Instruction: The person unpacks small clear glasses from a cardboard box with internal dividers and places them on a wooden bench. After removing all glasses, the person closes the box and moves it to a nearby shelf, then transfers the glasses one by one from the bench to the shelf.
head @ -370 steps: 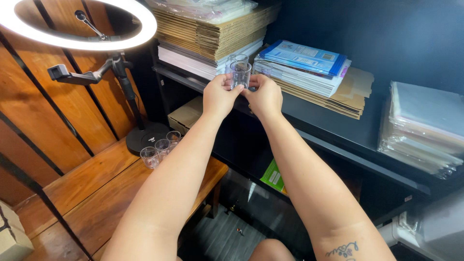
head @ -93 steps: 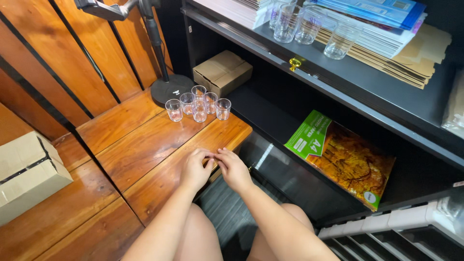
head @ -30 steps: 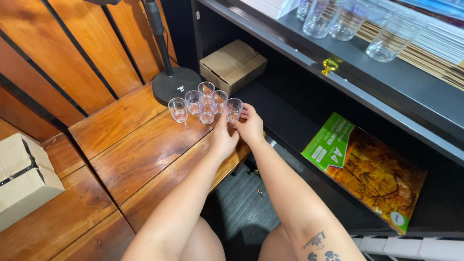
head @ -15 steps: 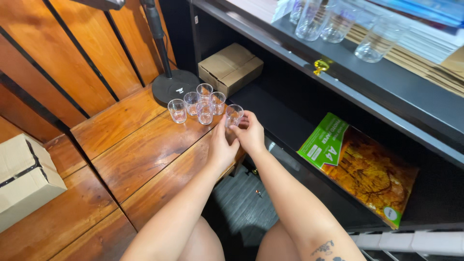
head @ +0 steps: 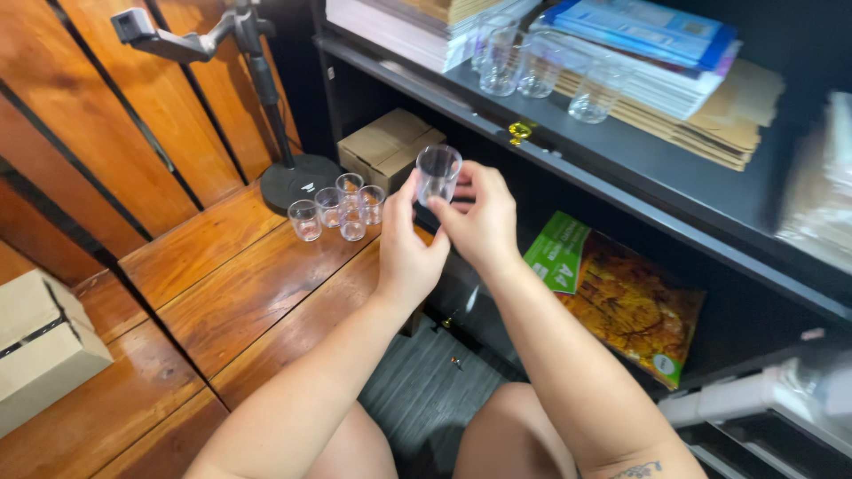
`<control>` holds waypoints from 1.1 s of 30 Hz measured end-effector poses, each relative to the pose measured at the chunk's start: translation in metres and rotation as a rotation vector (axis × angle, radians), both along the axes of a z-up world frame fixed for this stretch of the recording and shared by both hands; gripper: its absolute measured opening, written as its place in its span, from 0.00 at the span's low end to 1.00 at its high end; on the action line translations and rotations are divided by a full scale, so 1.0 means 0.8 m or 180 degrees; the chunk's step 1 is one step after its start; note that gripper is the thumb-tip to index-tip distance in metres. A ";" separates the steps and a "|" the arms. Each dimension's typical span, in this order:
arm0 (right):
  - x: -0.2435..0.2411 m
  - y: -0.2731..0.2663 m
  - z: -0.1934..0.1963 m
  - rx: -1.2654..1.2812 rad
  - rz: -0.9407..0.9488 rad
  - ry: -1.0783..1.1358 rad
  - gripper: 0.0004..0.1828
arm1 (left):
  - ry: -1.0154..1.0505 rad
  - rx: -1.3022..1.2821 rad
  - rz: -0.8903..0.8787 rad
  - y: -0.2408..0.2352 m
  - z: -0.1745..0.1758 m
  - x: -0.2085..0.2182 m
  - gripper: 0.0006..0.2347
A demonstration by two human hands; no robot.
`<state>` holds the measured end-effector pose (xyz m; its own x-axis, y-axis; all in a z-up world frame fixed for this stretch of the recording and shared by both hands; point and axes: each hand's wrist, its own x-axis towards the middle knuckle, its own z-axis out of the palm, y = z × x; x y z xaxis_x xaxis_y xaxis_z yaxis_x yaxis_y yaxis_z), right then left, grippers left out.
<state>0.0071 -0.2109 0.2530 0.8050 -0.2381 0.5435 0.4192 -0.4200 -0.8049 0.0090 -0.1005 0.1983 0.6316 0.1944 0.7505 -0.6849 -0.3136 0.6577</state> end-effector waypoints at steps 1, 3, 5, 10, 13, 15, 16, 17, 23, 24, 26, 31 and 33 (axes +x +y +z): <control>0.000 -0.009 0.010 -0.0004 -0.0023 -0.0016 0.30 | -0.0016 -0.0004 -0.0023 -0.008 0.013 0.001 0.35; -0.001 -0.028 0.032 -0.0225 -0.0178 -0.0363 0.31 | -0.0327 0.0072 0.0043 -0.025 0.040 0.004 0.33; 0.004 -0.049 0.052 -0.0346 -0.0305 -0.0494 0.31 | -0.0384 0.0041 -0.0043 -0.047 0.056 0.016 0.33; 0.022 -0.100 0.095 -0.0751 -0.0739 -0.0718 0.30 | -0.0311 -0.0088 -0.0428 -0.102 0.089 0.053 0.34; 0.034 -0.121 0.108 -0.0763 -0.0977 -0.0605 0.27 | -0.0165 -0.0080 -0.0549 -0.126 0.106 0.073 0.34; 0.037 -0.130 0.113 -0.0776 -0.1140 -0.0413 0.26 | 0.0417 0.0175 -0.0798 -0.131 0.123 0.070 0.33; 0.042 -0.134 0.112 -0.0776 -0.1146 -0.0430 0.26 | 0.0400 0.0175 -0.0801 -0.135 0.126 0.074 0.33; 0.047 -0.139 0.111 -0.0749 -0.1197 -0.0334 0.27 | 0.0585 0.0311 -0.0787 -0.139 0.128 0.079 0.33; 0.078 -0.171 0.098 -0.0756 -0.1332 -0.0070 0.28 | 0.0969 0.0648 -0.0719 -0.156 0.126 0.101 0.33; 0.080 -0.174 0.096 -0.0773 -0.1347 -0.0019 0.28 | 0.1037 0.0728 -0.0667 -0.156 0.127 0.100 0.33; 0.085 -0.180 0.093 -0.0794 -0.1342 0.0021 0.28 | 0.0957 0.0748 -0.0641 -0.153 0.136 0.089 0.31; 0.082 -0.184 0.097 -0.0722 -0.1351 0.0096 0.27 | 0.0887 0.0916 -0.0427 -0.158 0.141 0.094 0.30; 0.063 -0.182 0.106 -0.0648 -0.1520 -0.0088 0.20 | 0.0828 0.0896 -0.0261 -0.159 0.142 0.095 0.27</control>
